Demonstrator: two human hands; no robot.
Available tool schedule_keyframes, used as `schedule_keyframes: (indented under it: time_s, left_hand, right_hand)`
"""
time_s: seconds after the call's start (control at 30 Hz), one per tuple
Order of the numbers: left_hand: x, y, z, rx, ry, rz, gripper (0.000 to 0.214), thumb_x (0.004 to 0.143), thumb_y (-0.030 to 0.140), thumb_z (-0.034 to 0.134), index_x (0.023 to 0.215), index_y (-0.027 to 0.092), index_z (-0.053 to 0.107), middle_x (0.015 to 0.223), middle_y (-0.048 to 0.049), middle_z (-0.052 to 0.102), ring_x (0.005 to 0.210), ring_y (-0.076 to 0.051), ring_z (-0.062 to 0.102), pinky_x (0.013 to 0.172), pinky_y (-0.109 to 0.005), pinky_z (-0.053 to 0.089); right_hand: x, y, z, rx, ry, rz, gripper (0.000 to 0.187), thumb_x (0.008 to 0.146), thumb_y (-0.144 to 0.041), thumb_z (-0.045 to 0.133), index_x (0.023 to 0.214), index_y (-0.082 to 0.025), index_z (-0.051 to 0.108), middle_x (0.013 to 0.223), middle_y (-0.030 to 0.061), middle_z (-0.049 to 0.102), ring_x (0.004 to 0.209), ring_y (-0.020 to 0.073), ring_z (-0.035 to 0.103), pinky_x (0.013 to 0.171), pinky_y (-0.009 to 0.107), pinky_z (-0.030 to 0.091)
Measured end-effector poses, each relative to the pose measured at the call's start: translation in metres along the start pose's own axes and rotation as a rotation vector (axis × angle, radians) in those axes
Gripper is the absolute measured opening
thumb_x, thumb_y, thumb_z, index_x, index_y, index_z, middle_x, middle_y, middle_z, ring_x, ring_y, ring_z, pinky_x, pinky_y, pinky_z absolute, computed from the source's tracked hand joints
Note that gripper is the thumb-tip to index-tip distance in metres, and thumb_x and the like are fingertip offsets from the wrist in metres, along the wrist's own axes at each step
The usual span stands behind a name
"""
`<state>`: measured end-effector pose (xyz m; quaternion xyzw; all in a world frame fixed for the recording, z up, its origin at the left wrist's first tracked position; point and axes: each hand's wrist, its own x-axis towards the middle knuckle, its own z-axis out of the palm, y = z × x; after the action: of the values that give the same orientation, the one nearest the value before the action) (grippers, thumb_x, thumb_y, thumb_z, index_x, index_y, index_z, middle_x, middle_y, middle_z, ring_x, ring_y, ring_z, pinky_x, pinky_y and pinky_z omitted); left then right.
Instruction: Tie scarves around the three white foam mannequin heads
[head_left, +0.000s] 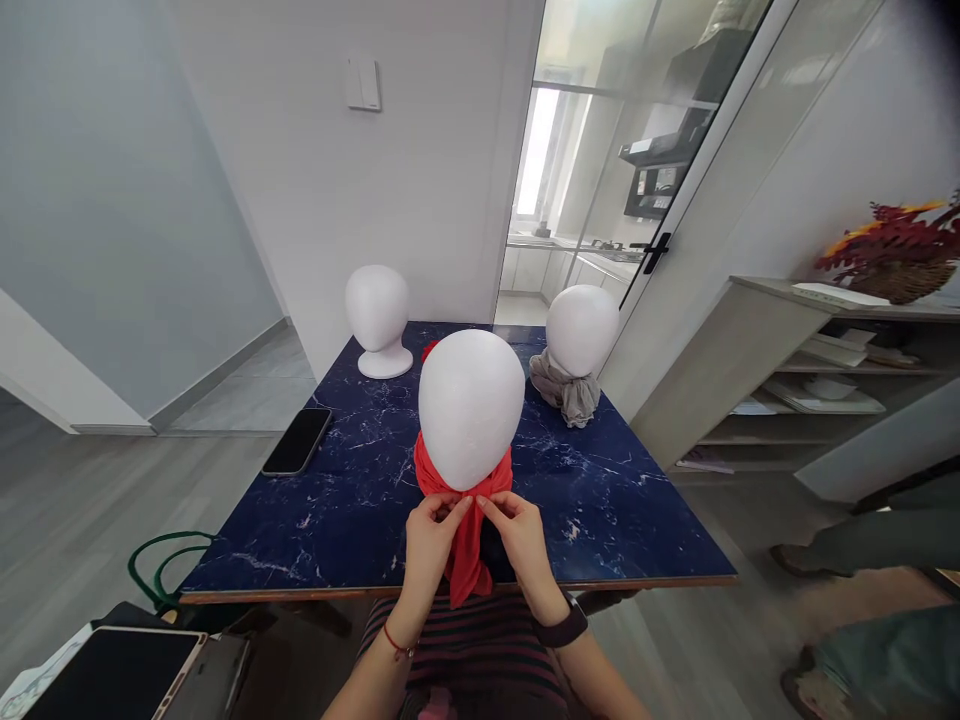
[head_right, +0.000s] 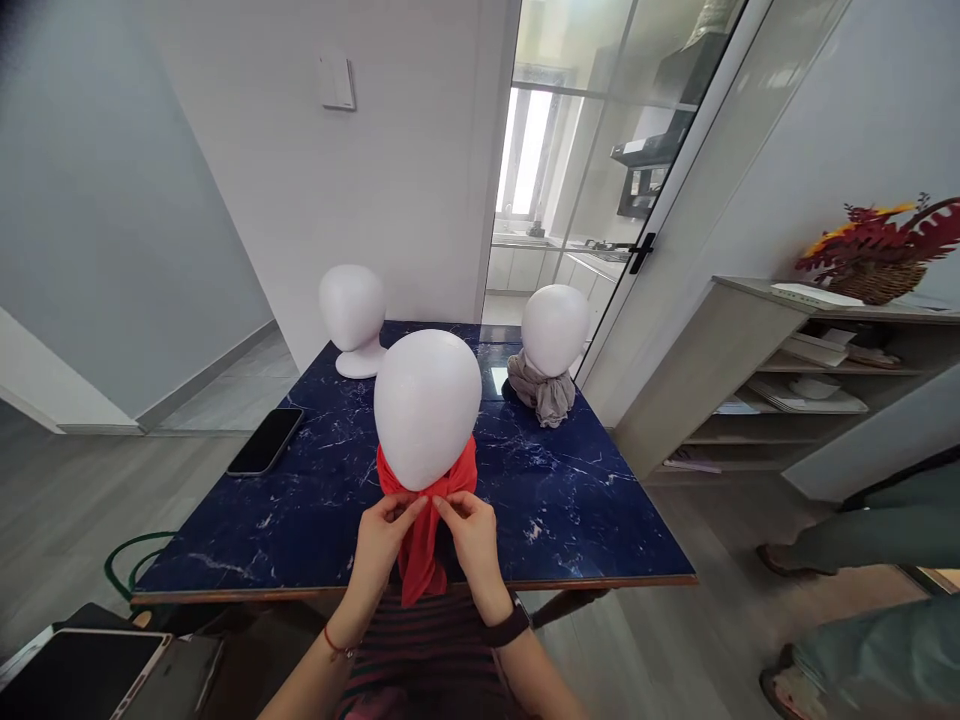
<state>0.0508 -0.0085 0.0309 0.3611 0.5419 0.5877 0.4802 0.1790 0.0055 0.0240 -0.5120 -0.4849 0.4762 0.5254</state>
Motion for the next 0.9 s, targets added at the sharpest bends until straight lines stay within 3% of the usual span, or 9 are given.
schedule_keyframes:
  time_s: [0.1,0.2,0.3,0.4,0.5,0.57,0.7,0.8,0.9]
  left_hand:
    - [0.002,-0.004,0.005,-0.085,0.008,-0.009,0.017,0.061,0.03,0.077,0.067,0.015,0.071,0.067,-0.0039,0.068,0.064,-0.015,0.056,0.065,-0.025,0.042]
    - [-0.001,-0.003,0.004,-0.146,0.065,-0.022,0.015,0.064,0.029,0.074,0.064,0.015,0.067,0.057,0.0015,0.06,0.053,-0.01,0.047,0.055,-0.021,0.037]
    - [-0.002,-0.006,-0.004,-0.144,0.145,0.014,0.017,0.068,0.03,0.07,0.062,0.016,0.062,0.05,0.0059,0.047,0.046,-0.007,0.036,0.047,-0.02,0.029]
    - [0.003,-0.011,-0.016,-0.068,0.183,0.052,0.019,0.07,0.033,0.069,0.065,0.016,0.061,0.053,0.0056,0.048,0.048,-0.007,0.037,0.049,-0.02,0.031]
    - [0.012,-0.014,-0.027,-0.024,0.241,0.074,0.023,0.071,0.037,0.069,0.079,0.017,0.062,0.066,0.0037,0.053,0.053,-0.008,0.044,0.052,-0.02,0.037]
    - [0.019,-0.013,-0.033,-0.042,0.278,0.079,0.031,0.072,0.04,0.067,0.095,0.02,0.059,0.076,0.0026,0.055,0.059,-0.009,0.049,0.055,-0.021,0.042]
    - [0.03,-0.007,-0.032,-0.073,0.192,-0.001,0.056,0.076,0.044,0.062,0.125,0.021,0.048,0.094,-0.0035,0.057,0.075,-0.014,0.058,0.061,-0.026,0.05]
    - [0.032,-0.005,-0.027,-0.067,0.088,-0.021,0.064,0.075,0.044,0.064,0.131,0.019,0.045,0.103,-0.0087,0.061,0.085,-0.02,0.061,0.067,-0.03,0.053]
    - [0.035,-0.012,-0.029,-0.057,0.032,-0.041,0.06,0.073,0.041,0.064,0.127,0.018,0.05,0.118,-0.0113,0.059,0.09,-0.023,0.062,0.069,-0.031,0.054]
  right_hand:
    - [0.003,0.003,-0.005,0.039,-0.042,-0.002,0.031,0.064,-0.043,0.074,0.063,-0.015,0.063,0.06,-0.0001,0.059,0.058,0.0125,0.048,0.06,0.025,0.039]
    - [0.007,0.007,-0.013,0.095,-0.043,-0.01,0.03,0.066,-0.042,0.073,0.063,-0.015,0.06,0.06,-0.0016,0.056,0.06,0.0122,0.047,0.062,0.025,0.038]
    - [0.012,0.014,-0.021,0.1,0.026,-0.032,0.03,0.067,-0.043,0.072,0.063,-0.016,0.059,0.063,-0.0018,0.055,0.063,0.0129,0.048,0.064,0.026,0.039]
    - [0.014,0.02,-0.026,0.085,0.004,-0.024,0.029,0.066,-0.042,0.073,0.065,-0.017,0.058,0.068,-0.0002,0.058,0.067,0.0151,0.052,0.068,0.028,0.043]
    - [0.015,0.021,-0.028,0.073,-0.066,-0.017,0.027,0.066,-0.035,0.073,0.082,-0.017,0.059,0.083,0.0033,0.064,0.076,0.0184,0.058,0.073,0.031,0.047]
    - [0.015,0.021,-0.027,0.066,0.007,-0.042,0.037,0.068,-0.03,0.069,0.102,-0.019,0.057,0.1,0.006,0.063,0.082,0.0181,0.059,0.078,0.033,0.049]
    - [0.018,0.019,-0.017,-0.003,0.146,-0.102,0.058,0.078,-0.025,0.055,0.134,-0.023,0.038,0.124,0.01,0.052,0.091,0.018,0.058,0.087,0.038,0.049]
    - [0.018,0.019,-0.005,-0.144,0.155,-0.197,0.051,0.081,-0.022,0.047,0.131,-0.022,0.044,0.125,0.0098,0.05,0.109,0.022,0.052,0.1,0.042,0.041]
    - [0.016,0.021,0.0,-0.206,0.136,-0.228,0.042,0.079,-0.019,0.044,0.121,-0.021,0.054,0.118,0.0089,0.053,0.113,0.0234,0.049,0.103,0.043,0.037]
